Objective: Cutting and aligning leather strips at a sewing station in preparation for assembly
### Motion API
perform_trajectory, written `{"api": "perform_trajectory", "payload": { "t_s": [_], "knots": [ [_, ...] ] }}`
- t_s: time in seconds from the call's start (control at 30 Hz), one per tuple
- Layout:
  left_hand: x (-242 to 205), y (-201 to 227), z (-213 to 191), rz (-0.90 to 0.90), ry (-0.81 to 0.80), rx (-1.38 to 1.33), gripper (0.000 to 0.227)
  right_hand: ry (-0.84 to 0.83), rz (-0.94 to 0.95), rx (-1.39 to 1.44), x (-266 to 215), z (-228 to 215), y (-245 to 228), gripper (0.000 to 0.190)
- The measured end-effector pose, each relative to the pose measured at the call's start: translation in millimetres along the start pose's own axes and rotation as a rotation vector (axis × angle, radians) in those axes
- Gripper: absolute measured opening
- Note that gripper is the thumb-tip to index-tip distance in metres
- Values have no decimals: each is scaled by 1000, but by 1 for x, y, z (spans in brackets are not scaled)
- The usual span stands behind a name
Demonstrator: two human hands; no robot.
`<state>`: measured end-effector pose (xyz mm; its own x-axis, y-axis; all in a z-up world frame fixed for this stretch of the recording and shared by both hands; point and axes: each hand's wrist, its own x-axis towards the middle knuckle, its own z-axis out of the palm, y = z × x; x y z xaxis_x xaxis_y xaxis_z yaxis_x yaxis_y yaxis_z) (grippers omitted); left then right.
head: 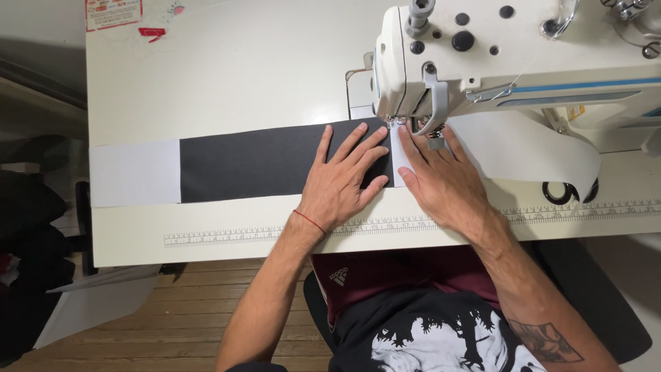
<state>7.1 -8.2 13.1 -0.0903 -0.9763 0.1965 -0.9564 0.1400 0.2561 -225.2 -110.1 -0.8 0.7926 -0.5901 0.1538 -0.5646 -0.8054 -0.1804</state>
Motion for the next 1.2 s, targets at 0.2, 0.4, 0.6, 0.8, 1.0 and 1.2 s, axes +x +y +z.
{"api": "perform_trajectory", "payload": {
  "t_s": [0.2,0.4,0.6,0.8,1.0,1.2],
  "knots": [
    [5,-6,5,-6,-25,6,50,-3,-4,7,0,17,14,69],
    [10,-11,6,-14,-32,12,51,-77,13,24,6,15,21,68],
    [16,-22,13,-8,-20,28,51,-106,16,19,16,2,22,66],
    [24,-29,15,8,9,44,52,-197,28,12,26,-15,24,67],
    [31,-35,15,5,-28,37,53,-187,31,10,37,-34,21,64],
    [37,-40,13,9,-40,32,53,-212,40,13,50,-64,13,65]
  ]
}}
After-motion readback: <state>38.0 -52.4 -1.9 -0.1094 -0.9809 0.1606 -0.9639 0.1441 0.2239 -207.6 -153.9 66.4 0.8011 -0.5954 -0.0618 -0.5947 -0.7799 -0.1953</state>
